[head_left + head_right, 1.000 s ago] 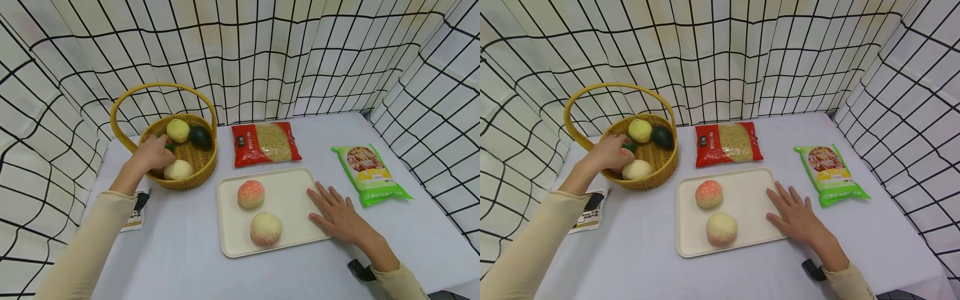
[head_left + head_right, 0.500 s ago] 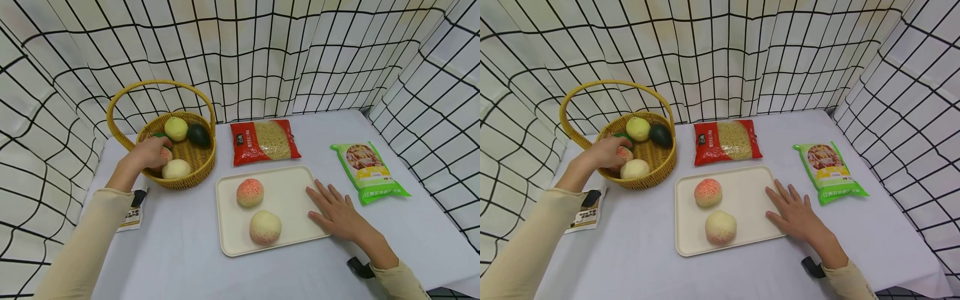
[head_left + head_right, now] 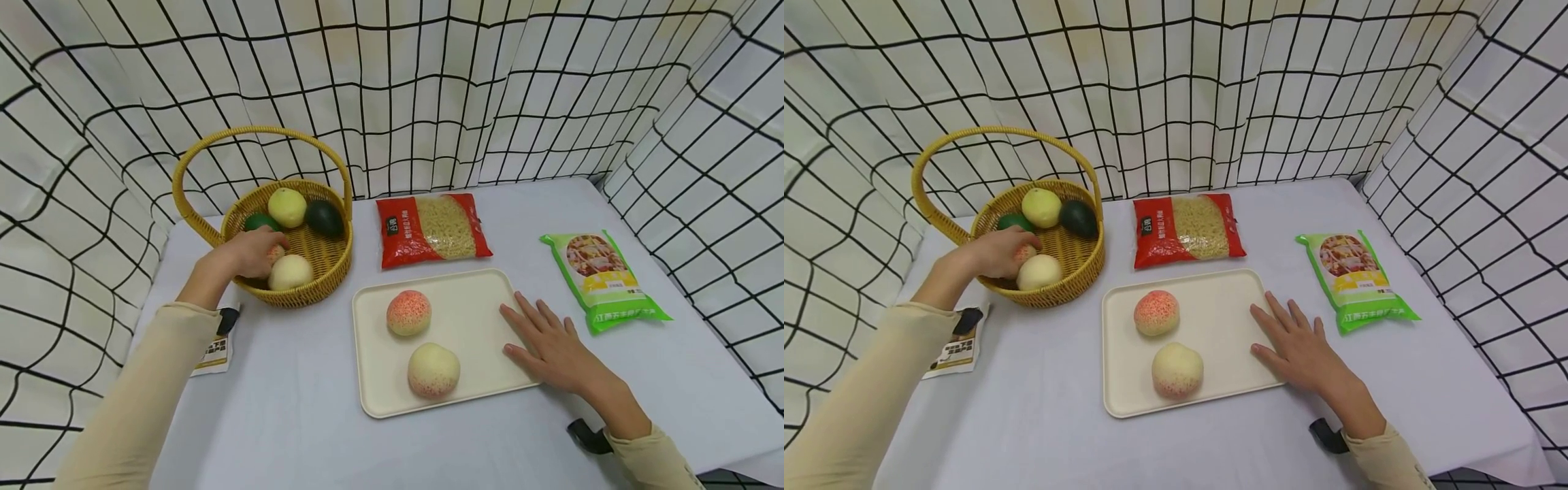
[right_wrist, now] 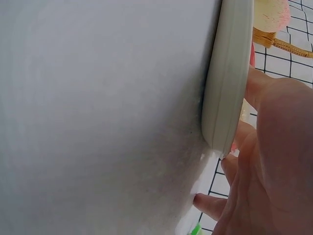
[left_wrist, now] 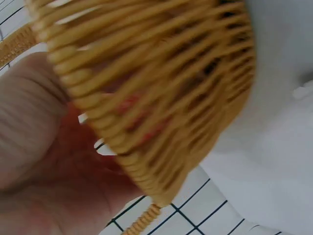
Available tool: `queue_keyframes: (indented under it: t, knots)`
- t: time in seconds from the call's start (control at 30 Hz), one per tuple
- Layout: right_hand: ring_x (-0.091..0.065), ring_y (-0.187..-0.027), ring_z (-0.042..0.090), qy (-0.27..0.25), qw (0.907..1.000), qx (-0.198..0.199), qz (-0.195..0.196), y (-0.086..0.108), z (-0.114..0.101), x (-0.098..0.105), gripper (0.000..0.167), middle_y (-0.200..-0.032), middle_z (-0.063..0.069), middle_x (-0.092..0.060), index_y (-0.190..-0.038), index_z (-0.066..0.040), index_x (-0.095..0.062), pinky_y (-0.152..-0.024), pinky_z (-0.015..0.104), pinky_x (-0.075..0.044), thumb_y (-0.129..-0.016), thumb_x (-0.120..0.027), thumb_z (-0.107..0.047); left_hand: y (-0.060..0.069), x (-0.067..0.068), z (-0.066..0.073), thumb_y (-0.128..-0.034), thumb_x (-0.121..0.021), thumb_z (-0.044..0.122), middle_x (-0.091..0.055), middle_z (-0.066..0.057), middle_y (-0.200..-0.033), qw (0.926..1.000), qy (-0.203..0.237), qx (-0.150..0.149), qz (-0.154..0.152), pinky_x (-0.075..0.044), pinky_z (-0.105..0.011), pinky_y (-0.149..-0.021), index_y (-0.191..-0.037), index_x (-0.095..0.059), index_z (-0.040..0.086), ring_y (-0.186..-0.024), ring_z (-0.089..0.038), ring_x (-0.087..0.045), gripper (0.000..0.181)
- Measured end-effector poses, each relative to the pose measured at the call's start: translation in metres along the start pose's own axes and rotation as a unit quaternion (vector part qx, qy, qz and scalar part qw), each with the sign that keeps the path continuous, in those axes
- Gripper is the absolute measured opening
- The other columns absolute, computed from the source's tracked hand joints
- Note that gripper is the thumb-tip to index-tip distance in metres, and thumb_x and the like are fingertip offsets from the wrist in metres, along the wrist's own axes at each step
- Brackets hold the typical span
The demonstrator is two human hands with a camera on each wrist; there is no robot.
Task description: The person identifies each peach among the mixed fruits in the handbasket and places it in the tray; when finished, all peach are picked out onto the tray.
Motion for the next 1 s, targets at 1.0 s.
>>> queue_keyframes:
  t: [1.0]
  knots:
    - [-0.018, -0.162, 0.054, -0.003, 1.0, 0.002, -0.003, 0.002, 0.001, -0.001, 0.073, -0.181, 0.008, -0.015, -0.169, -0.032, -0.028, -0.113, 0.091, -0.014, -0.106, -0.054, -0.058, 0.017, 0.027, 0.002, -0.1007, -0.069, 0.011, -0.025, -0.038, -0.158, 0.9801, 0.137, -0.068, 0.126, -0.038, -0.07, -0.109, -0.156, -0.034, -0.001, -0.137, -0.054, -0.038, 0.067]
Point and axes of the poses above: each hand's wrist, its own y-axis away from the middle knuckle, its own x-axis out of the back of the hand, z = x × y, the point moved 7 cm from there along -y, towards the middle knuckle
